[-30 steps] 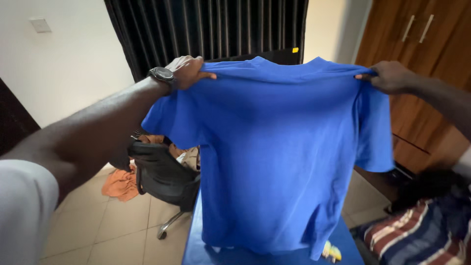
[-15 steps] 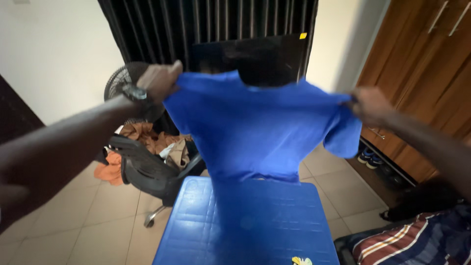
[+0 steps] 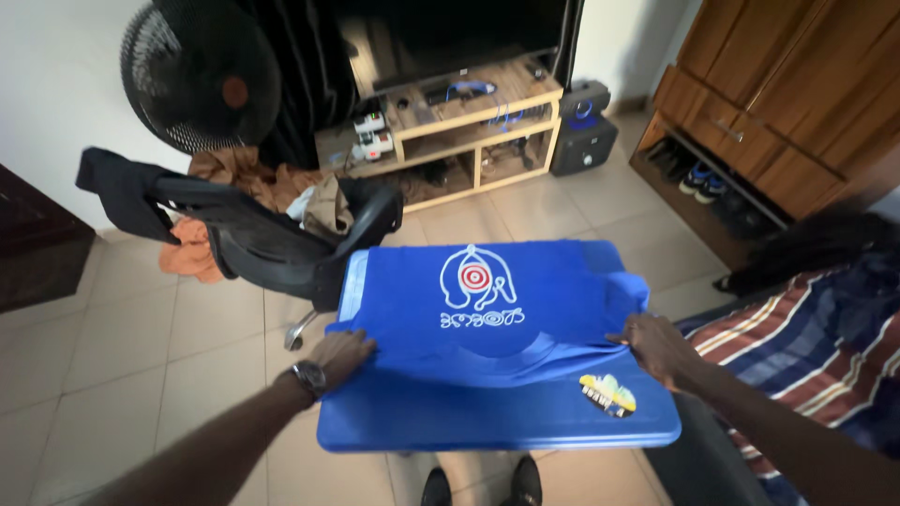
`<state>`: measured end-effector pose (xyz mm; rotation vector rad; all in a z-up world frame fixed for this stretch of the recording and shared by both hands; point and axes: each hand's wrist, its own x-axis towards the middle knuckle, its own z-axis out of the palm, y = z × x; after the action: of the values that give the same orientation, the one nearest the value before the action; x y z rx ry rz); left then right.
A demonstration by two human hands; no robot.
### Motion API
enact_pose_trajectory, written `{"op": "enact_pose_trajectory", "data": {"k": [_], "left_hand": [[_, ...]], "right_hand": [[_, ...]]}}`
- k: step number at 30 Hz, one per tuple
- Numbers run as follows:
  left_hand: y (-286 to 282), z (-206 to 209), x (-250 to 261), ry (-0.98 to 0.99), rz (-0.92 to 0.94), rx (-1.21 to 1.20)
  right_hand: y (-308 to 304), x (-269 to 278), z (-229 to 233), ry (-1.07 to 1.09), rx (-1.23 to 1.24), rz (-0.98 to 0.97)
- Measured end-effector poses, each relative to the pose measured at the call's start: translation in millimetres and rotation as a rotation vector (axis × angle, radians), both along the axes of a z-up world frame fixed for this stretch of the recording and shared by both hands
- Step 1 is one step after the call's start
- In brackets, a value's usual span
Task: The person takes a blue t-shirt and a black t-shirt from a basket, spreads them on a table to insert hangers, and then hangs them inside a wardrobe.
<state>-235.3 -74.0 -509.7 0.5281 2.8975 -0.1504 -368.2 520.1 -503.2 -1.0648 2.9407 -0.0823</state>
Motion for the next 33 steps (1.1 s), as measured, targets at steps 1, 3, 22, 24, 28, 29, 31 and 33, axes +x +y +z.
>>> {"op": "enact_pose_trajectory", "data": {"k": [1, 3, 22, 24, 28, 29, 31, 33], "left_hand": [[3, -9, 11, -0.012, -0.005, 0.002], [7, -22, 36, -0.031, 0.038, -0.139], [151, -12, 49, -0.108, 0.211, 0.532], [156, -24, 48, -0.175, 0.133, 0.517], [165, -51, 67, -0.241, -0.061, 0.418], [164, -55, 72, -0.242, -0.063, 0.419], [162, -59, 85, -0.156, -0.112, 0.413], [162, -60, 90, -0.156, -0.102, 0.402]], "right_hand": [[2, 11, -15, 0.018, 0.005, 0.008], [3, 34, -34, 0.02, 0.013, 0.011], [30, 5, -167, 0.114, -0.105, -1.224], [40, -14, -170, -0.085, -0.254, -1.409], [52, -26, -162, -0.316, -0.671, -1.739], [58, -33, -164, -0.315, -0.67, -1.741], [77, -46, -171, -0.572, -1.063, -1.594], [95, -54, -179, -0.696, -1.022, -1.443]]}}
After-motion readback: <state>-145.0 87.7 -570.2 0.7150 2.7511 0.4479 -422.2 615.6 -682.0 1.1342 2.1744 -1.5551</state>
